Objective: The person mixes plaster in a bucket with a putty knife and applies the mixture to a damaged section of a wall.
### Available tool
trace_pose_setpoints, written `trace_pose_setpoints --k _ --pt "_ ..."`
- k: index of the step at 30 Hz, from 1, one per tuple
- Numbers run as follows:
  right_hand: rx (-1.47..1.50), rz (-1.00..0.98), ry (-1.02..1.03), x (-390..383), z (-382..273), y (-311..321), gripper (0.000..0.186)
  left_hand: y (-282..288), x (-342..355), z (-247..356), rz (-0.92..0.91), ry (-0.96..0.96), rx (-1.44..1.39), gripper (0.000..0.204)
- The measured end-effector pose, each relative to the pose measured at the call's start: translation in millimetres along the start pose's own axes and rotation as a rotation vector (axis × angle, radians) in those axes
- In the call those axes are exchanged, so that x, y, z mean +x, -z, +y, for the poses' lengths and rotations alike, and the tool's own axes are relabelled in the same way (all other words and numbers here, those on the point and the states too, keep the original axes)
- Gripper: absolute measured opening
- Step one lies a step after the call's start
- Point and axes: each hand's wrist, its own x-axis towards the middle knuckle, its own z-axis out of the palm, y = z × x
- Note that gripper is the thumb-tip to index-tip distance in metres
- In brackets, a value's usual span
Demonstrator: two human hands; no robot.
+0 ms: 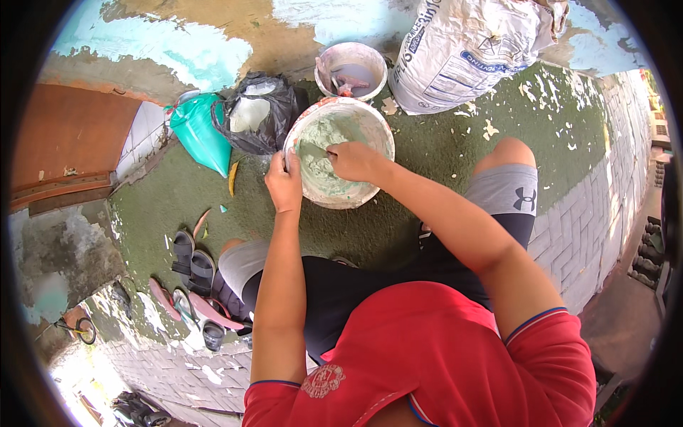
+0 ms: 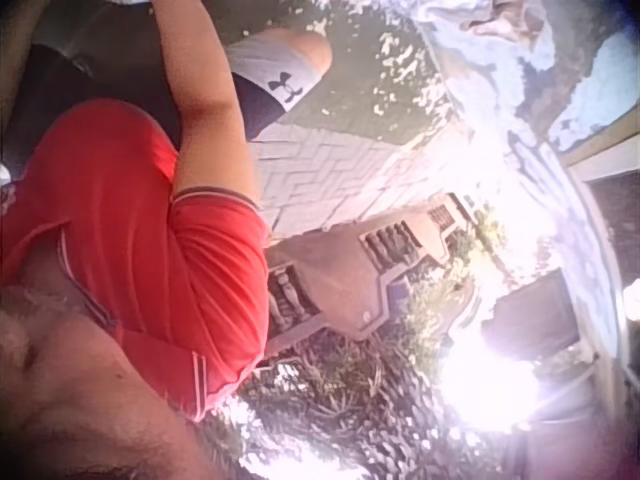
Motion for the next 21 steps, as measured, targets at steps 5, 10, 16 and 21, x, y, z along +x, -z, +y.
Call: trace_pose_setpoints --k 5,10,16,21 --pt "0.086 0.050 0.010 -35.4 13.5 -41.8 0.036 0.5 -1.3 -4.9 -0.011 0.051 -0.007 0.025" --pt "-0.225 -0.147 -0.118 -49.1 6.2 0.8 0.035 1.4 -1.5 -3.7 0.019 0.009 -0.011 0.024" --pt "-0.248 -0.125 -0.085 -65.1 -7.7 -25.3 0.049 0.5 -4.3 2.0 0.017 -0.019 0.012 0.023" --pt "-0.445 -0.235 -0.181 -70.8 1.5 14.6 0.048 2.3 -6.0 2.4 0.005 0.008 -0.002 0.024"
